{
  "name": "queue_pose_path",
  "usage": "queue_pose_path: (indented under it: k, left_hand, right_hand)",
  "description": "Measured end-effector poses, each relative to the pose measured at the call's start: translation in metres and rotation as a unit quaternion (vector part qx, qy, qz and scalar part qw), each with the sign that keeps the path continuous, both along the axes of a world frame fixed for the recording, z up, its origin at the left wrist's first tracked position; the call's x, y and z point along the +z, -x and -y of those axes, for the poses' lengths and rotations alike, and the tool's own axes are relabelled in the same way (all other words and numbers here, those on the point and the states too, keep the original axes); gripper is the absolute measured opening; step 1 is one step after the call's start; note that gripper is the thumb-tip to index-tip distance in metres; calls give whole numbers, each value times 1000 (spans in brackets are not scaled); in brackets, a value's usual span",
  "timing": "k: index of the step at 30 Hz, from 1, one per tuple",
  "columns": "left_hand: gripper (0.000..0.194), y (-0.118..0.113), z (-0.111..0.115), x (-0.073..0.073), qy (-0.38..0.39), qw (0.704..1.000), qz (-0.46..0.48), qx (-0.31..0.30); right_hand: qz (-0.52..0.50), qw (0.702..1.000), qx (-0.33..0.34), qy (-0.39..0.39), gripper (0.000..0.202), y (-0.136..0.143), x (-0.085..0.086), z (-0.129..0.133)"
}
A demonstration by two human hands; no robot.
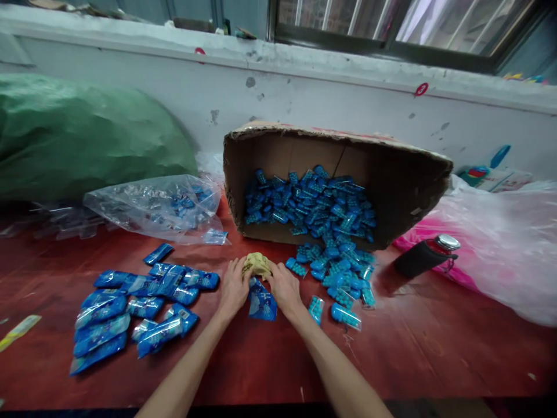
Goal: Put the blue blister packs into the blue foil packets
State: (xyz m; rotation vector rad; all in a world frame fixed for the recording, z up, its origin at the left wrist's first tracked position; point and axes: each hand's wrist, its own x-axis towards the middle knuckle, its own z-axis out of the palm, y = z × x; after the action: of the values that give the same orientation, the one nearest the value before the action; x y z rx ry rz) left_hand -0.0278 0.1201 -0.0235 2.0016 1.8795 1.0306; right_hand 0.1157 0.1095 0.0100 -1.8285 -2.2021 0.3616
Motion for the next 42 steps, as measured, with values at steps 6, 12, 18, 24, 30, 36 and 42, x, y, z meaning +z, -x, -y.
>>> queue_pose_path:
  k: [6, 12, 18, 24, 30, 36, 42]
  left_hand:
    - [43, 1, 51, -16, 64, 976, -208, -30]
    - [42, -10, 84, -13, 90, 960, -267, -7]
    - [40, -4, 83, -2, 87, 976, -201, 7]
    - [35, 8, 77, 12, 80, 996, 18, -20]
    - [24, -2, 113, 12, 60, 979, 195, 30]
    - [41, -22, 123, 18, 239, 815, 510, 133]
    - [31, -27, 119, 24, 283, 712, 639, 67]
  right_hand:
    - [82, 995, 61, -16, 31, -2, -14, 45]
    - [79, 990, 116, -33, 33, -5, -18, 54]
    - [36, 989, 141, -17, 20, -6, -15, 52]
    - [-26, 991, 129, -29, 32, -14, -11, 60]
    - [-57, 994, 86, -39, 13, -16, -25, 65]
    - [-119, 988, 36, -87, 17, -7, -12, 83]
    - [-313, 948, -2, -52, 28, -1, -5, 102]
